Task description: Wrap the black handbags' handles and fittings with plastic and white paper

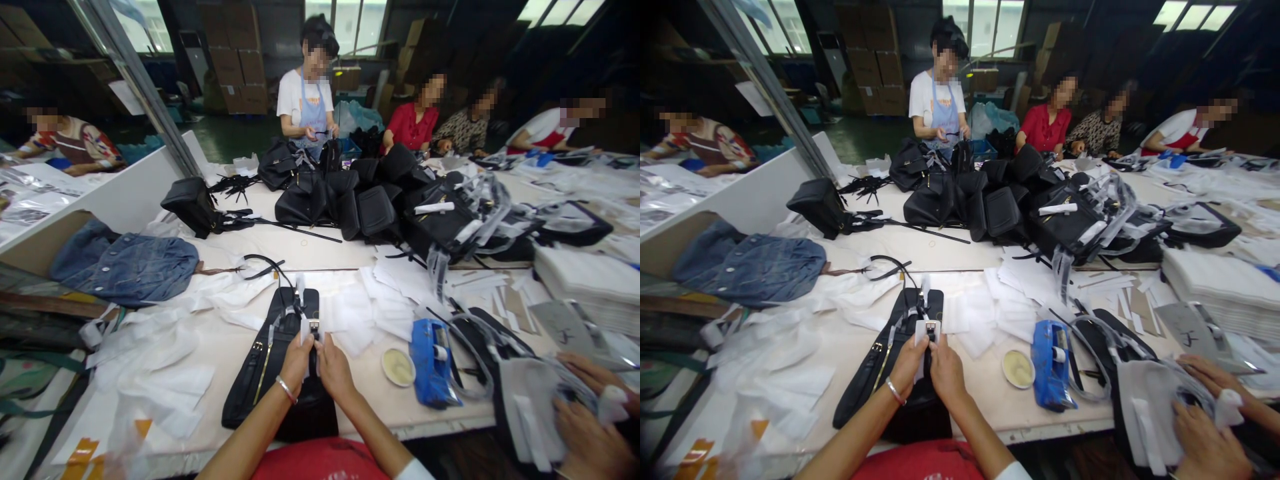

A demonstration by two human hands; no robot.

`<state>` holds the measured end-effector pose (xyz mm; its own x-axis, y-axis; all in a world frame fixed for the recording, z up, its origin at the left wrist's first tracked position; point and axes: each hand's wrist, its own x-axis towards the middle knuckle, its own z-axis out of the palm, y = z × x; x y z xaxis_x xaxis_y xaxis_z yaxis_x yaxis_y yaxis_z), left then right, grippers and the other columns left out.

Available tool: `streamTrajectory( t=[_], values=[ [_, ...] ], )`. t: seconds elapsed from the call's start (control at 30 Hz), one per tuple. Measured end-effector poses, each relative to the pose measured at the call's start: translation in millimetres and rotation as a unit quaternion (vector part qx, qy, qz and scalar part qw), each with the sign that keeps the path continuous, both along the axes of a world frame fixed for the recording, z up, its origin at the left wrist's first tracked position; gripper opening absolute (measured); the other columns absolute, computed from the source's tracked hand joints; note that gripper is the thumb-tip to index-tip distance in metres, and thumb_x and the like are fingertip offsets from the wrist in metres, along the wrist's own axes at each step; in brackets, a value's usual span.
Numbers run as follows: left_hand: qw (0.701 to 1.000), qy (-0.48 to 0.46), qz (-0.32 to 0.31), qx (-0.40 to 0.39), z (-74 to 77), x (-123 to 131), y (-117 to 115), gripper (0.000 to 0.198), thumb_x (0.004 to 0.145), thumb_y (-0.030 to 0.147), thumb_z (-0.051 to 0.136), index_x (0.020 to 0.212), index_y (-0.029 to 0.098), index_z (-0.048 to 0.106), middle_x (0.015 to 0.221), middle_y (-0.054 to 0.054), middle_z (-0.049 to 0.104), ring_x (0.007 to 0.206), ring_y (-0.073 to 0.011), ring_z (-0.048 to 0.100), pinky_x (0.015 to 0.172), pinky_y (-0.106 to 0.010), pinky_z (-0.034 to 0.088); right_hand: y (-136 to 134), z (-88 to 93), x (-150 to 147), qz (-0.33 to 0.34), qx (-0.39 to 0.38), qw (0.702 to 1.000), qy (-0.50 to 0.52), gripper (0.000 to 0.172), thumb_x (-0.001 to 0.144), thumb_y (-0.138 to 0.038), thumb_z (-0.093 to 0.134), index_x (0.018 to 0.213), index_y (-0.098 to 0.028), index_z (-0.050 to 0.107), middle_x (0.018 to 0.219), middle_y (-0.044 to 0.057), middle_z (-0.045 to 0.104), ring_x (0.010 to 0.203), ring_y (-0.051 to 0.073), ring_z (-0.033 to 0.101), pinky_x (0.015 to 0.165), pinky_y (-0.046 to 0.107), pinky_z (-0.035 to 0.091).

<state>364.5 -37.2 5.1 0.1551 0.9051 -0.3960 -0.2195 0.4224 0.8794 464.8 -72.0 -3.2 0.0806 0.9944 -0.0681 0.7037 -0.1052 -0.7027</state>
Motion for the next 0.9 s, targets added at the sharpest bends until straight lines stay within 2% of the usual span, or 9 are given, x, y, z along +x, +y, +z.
streamTrajectory(
  t=[0.13,0.23,0.3,0.37,0.47,0.57,0.63,0.73,0.9],
  values=[
    [1.0,0.024,0.015,0.002,0.8,0.9,0.7,0.043,0.073,0.041,0.066,0.104,0.012,0.066,0.101,-0.011,0.069,0.098,-0.0243,0.06,0.09,-0.035,0.042,-0.7,8.9,1.1,0.011,-0.028,0.999,0.012,0.037,0.092,-0.023,0.028,0.124,-0.009,0.041,0.091,0.016,0.066,0.083,0.025,0.063,0.068,0.032,0.045],
    [0.999,0.035,0.033,-0.015,5.6,0.3,0.7,0.041,0.07,0.042,0.067,0.098,0.012,0.067,0.097,-0.011,0.069,0.092,-0.0245,0.062,0.085,-0.034,0.045,2.1,20.2,20.5,0.08,-0.074,0.986,0.127,0.035,0.091,-0.032,0.037,0.121,-0.016,0.046,0.094,0.013,0.066,0.083,0.023,0.063,0.068,0.03,0.046],
    [0.999,0.018,0.036,-0.021,9.1,-0.1,0.0,0.044,0.068,0.043,0.069,0.098,0.012,0.067,0.097,-0.011,0.069,0.089,-0.0244,0.063,0.082,-0.034,0.046,6.0,25.4,40.6,0.119,-0.155,0.946,0.259,0.039,0.091,-0.044,0.038,0.119,-0.02,0.049,0.088,0.008,0.066,0.072,0.019,0.064,0.061,0.028,0.047],
    [0.999,-0.023,0.019,-0.028,11.1,0.5,-1.3,0.047,0.069,0.045,0.069,0.102,0.011,0.065,0.097,-0.012,0.069,0.085,-0.024,0.064,0.078,-0.034,0.048,10.9,26.3,58.6,0.103,-0.215,0.902,0.361,0.046,0.089,-0.051,0.037,0.119,-0.019,0.05,0.077,0.005,0.065,0.059,0.015,0.06,0.054,0.025,0.044],
    [0.997,-0.069,-0.022,-0.034,10.5,2.5,-3.4,0.052,0.074,0.046,0.065,0.112,0.01,0.059,0.095,-0.014,0.068,0.079,-0.0225,0.065,0.071,-0.033,0.05,16.3,21.0,67.5,0.033,-0.18,0.888,0.422,0.047,0.081,-0.049,0.054,0.117,-0.018,0.053,0.073,0.003,0.064,0.057,0.012,0.056,0.055,0.024,0.042],
    [0.997,-0.045,-0.065,-0.012,7.4,3.2,-4.0,0.053,0.079,0.047,0.059,0.119,0.012,0.055,0.091,-0.011,0.068,0.074,-0.0206,0.064,0.063,-0.03,0.051,17.1,14.0,54.3,0.011,-0.133,0.867,0.481,0.046,0.074,-0.043,0.066,0.112,-0.02,0.057,0.078,0.001,0.061,0.064,0.012,0.055,0.06,0.024,0.044],
    [0.996,-0.006,-0.088,0.011,5.4,2.5,-2.9,0.053,0.08,0.048,0.057,0.121,0.014,0.054,0.091,-0.01,0.068,0.071,-0.0199,0.064,0.058,-0.028,0.051,15.9,10.9,41.6,-0.005,-0.12,0.849,0.515,0.042,0.073,-0.043,0.066,0.107,-0.018,0.06,0.079,0.002,0.06,0.065,0.012,0.053,0.061,0.025,0.045],
    [0.994,0.041,-0.099,0.034,3.1,2.0,0.9,0.052,0.08,0.048,0.056,0.121,0.017,0.055,0.089,-0.008,0.069,0.067,-0.0193,0.064,0.056,-0.028,0.052,14.1,9.4,28.7,-0.057,-0.101,0.843,0.525,0.039,0.073,-0.043,0.066,0.102,-0.017,0.061,0.084,0.003,0.061,0.065,0.012,0.053,0.057,0.024,0.045],
    [0.993,0.019,-0.116,-0.013,6.5,5.7,5.4,0.05,0.077,0.048,0.059,0.113,0.014,0.061,0.079,-0.008,0.069,0.062,-0.0199,0.064,0.056,-0.03,0.051,14.4,11.8,27.8,-0.103,-0.072,0.841,0.526,0.037,0.072,-0.039,0.065,0.101,-0.017,0.059,0.072,-0.001,0.058,0.055,0.009,0.049,0.048,0.02,0.041]
  ],
)
